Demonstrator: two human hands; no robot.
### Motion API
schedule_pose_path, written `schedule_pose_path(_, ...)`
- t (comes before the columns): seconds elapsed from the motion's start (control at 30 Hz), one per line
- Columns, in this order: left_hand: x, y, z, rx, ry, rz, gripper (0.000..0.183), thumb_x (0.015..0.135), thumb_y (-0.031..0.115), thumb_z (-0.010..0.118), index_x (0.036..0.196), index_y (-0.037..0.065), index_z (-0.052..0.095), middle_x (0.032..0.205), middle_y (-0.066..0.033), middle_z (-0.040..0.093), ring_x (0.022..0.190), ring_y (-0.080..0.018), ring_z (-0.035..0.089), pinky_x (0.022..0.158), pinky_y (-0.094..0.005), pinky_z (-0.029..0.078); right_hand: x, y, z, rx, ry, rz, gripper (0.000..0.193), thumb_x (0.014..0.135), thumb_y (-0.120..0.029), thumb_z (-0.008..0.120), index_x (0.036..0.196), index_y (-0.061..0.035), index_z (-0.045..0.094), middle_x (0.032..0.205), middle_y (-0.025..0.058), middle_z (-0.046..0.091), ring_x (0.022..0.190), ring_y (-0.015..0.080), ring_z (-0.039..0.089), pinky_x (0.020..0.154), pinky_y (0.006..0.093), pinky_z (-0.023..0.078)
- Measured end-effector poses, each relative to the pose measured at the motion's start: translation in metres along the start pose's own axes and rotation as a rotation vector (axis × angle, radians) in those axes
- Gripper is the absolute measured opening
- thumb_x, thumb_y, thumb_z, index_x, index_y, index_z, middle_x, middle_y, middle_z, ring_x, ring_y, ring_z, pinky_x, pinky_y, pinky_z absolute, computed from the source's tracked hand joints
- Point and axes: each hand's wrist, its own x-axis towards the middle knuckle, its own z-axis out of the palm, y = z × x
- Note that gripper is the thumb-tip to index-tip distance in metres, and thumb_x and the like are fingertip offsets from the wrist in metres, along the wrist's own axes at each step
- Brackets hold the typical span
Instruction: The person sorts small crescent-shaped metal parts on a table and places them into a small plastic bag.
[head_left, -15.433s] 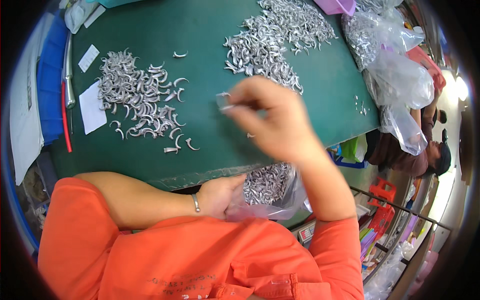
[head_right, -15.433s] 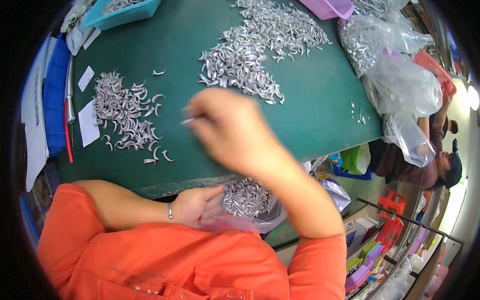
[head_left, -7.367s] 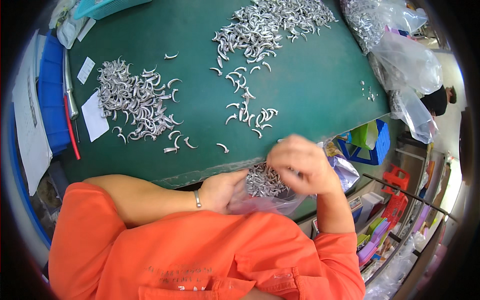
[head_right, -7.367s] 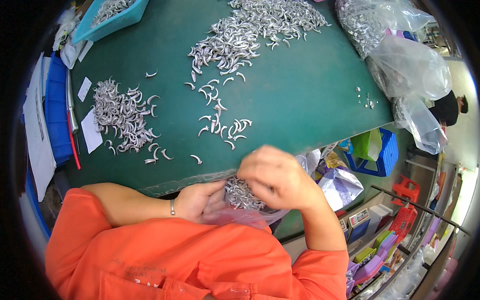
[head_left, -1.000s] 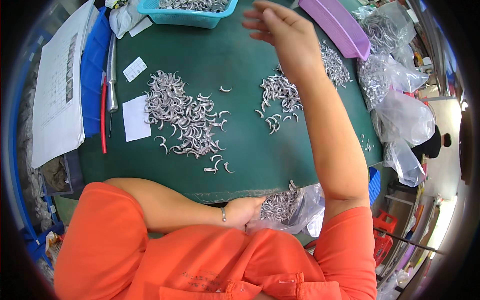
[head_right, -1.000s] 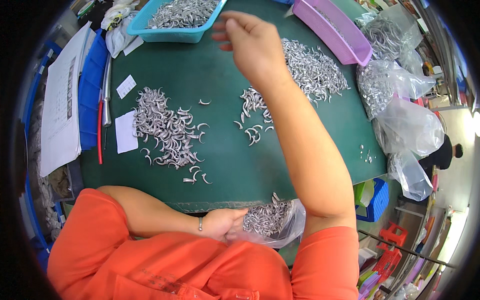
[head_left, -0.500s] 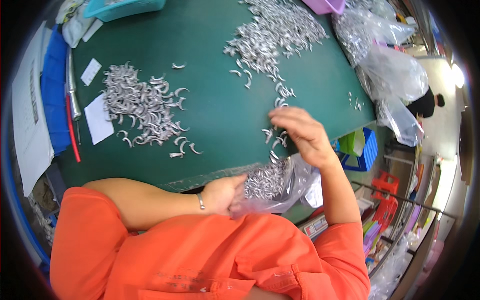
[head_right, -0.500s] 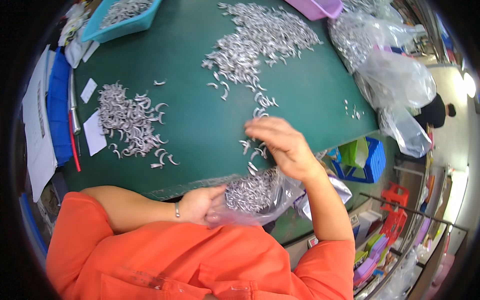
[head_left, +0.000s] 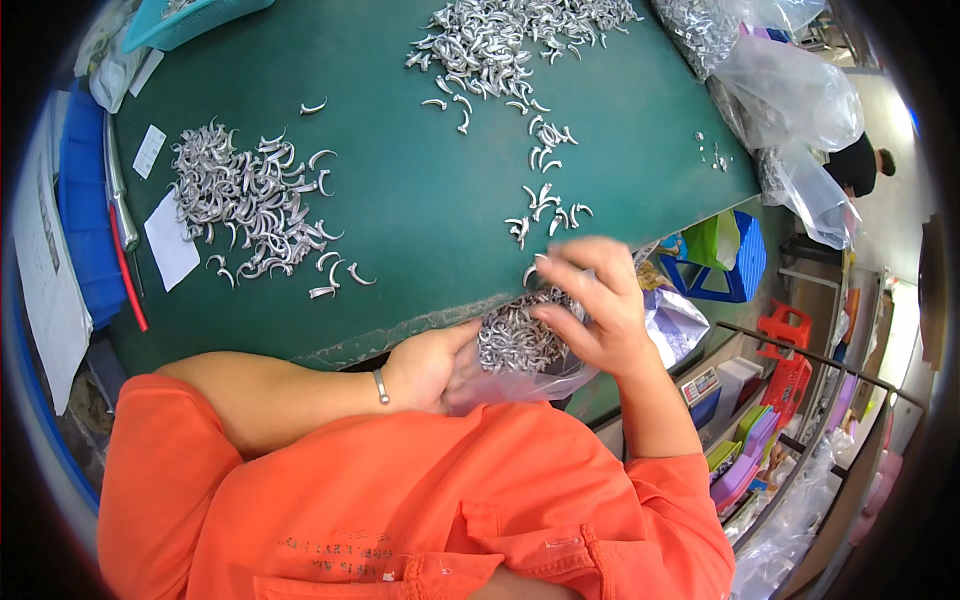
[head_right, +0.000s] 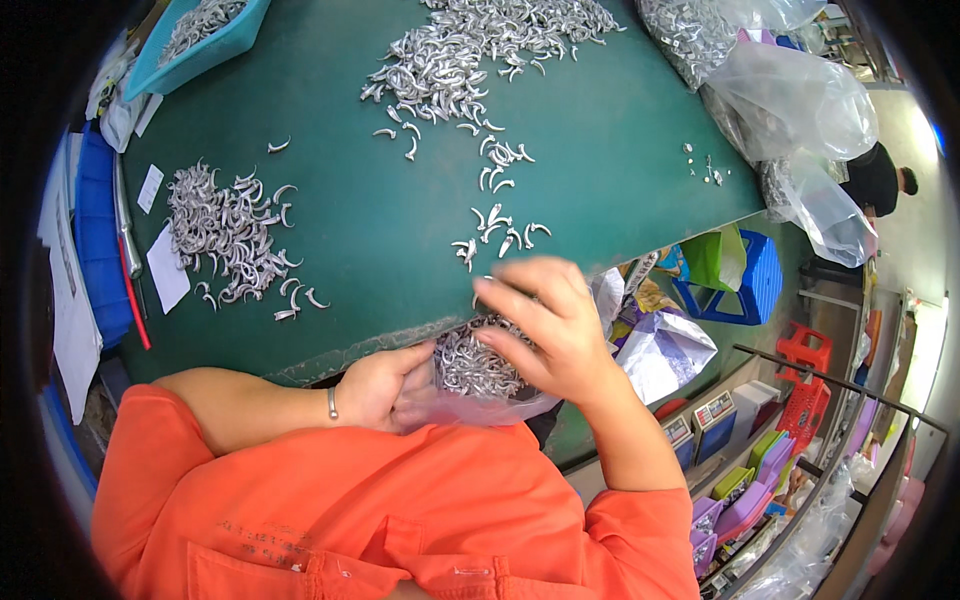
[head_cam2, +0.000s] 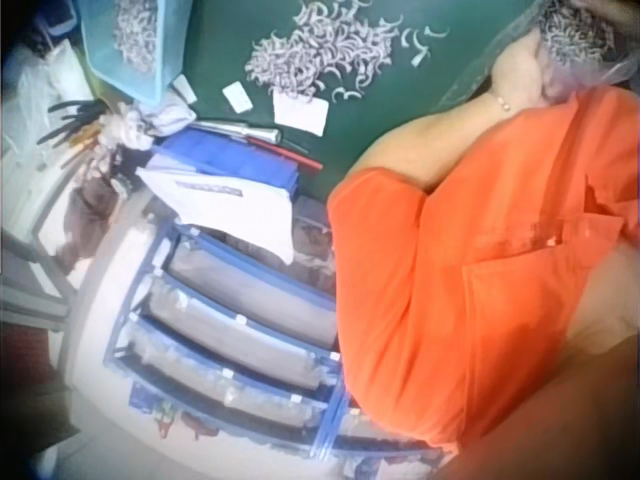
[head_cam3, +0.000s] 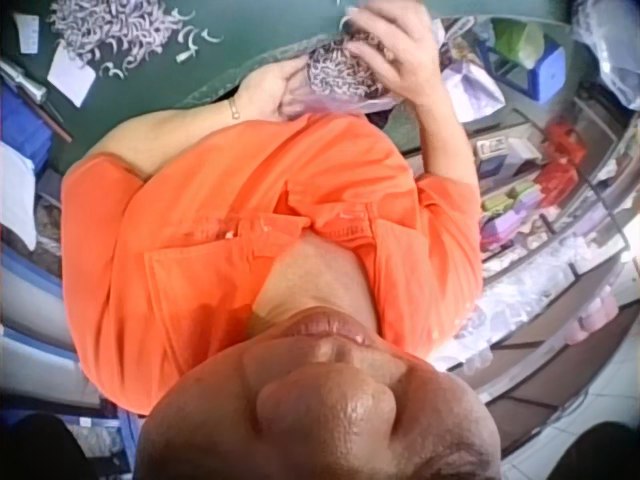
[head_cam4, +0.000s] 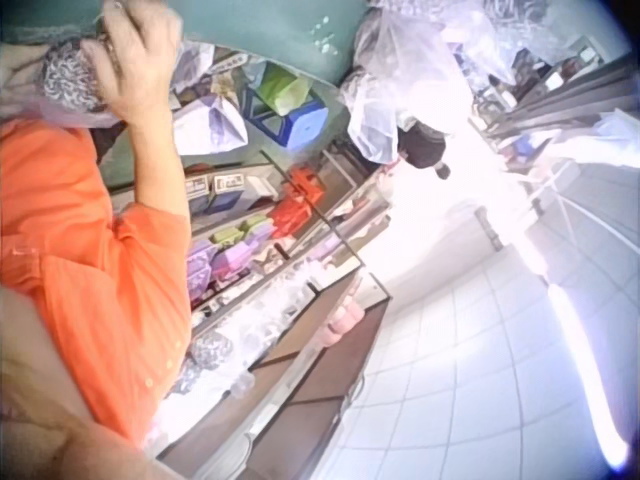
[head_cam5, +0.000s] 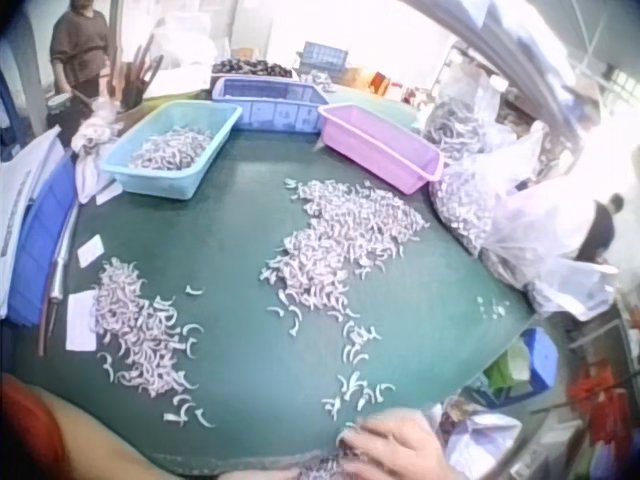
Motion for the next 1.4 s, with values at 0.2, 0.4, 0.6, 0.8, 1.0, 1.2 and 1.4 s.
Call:
schedule_pose_path(0.2,0.003,0.001,-0.008,-0.004,-0.089,-0.053,0.024,0.103,0.03,0.039,0.088,0.015,0.051,0.056,0.0033,0.04,0.044,-0.0092,0.035,0.038,-0.0241,0.024,-0.012,0.008,0.013,-0.048,-0.044,-0.104,0.036,0.071,-0.01,0.075,0.106,-0.0024,0.067,0.11,0.0121,0.062,0.098,0.0318,0.059,0.086,0.0421,0.047)
schedule_pose_path(0.4,0.038,-0.013,-0.065,-0.183,-0.85,-0.002,0.03,0.103,0.029,0.041,0.126,0.016,0.053,0.119,0.0001,0.062,0.103,-0.015,0.062,0.075,-0.0268,0.053,0.02,0.005,0.0,-0.206,0.173,-0.032,0.033,0.078,-0.016,0.072,0.109,-0.0052,0.067,0.118,0.012,0.062,0.108,0.0315,0.057,0.093,0.0459,0.045)
schedule_pose_path(0.6,0.016,-0.001,-0.036,0.053,-0.237,-0.033,0.028,0.102,0.03,0.041,0.123,0.016,0.055,0.11,0.0029,0.064,0.094,-0.0107,0.063,0.066,-0.0251,0.05,0.005,0.015,0.019,-0.117,0.005,-0.109,0.03,0.075,-0.008,0.071,0.105,-0.0063,0.068,0.12,0.0073,0.064,0.115,0.0309,0.057,0.094,0.0444,0.046)
schedule_pose_path(0.8,0.013,0.0,-0.023,0.085,0.025,-0.07,0.031,0.103,0.031,0.04,0.076,0.018,0.045,0.054,0.0044,0.032,0.044,-0.008,0.03,0.04,-0.0245,0.023,-0.012,-0.003,0.003,0.488,-0.117,-0.023,0.026,0.068,0.008,0.056,0.088,-0.003,0.069,0.094,0.0128,0.07,0.089,0.0295,0.067,0.078,0.038,0.054)
schedule_pose_path(1.0,0.009,0.002,-0.014,0.132,-0.069,-0.018,0.026,0.102,0.03,0.041,0.081,0.02,0.05,0.06,0.0076,0.037,0.051,-0.0073,0.03,0.044,-0.0256,0.018,0.064,0.054,-0.011,-0.243,0.443,0.171,0.02,0.081,0.001,0.065,0.1,-0.0027,0.068,0.096,0.0152,0.064,0.09,0.0339,0.061,0.08,0.0387,0.049)
schedule_pose_path(1.2,0.04,-0.012,-0.064,-0.078,-0.619,-0.01,0.022,0.103,0.028,0.04,0.107,0.016,0.059,0.087,0.0023,0.063,0.058,-0.0082,0.046,0.045,-0.0235,0.031,0.073,0.045,-0.005,-0.14,0.207,0.165,0.011,0.077,0.001,0.067,0.087,-0.0038,0.068,0.092,0.0118,0.062,0.088,0.0317,0.059,0.08,0.0393,0.048)
schedule_pose_path(1.4,0.062,-0.025,-0.067,-0.508,-1.268,-0.066,0.036,0.104,0.026,0.036,0.129,0.008,0.052,0.122,-0.0068,0.062,0.107,-0.0211,0.062,0.09,-0.0362,0.051,0.093,0.013,0.002,0.098,0.25,0.238,0.011,0.077,0.002,0.068,0.087,-0.0017,0.066,0.085,0.0111,0.066,0.078,0.0292,0.065,0.072,0.0364,0.052)
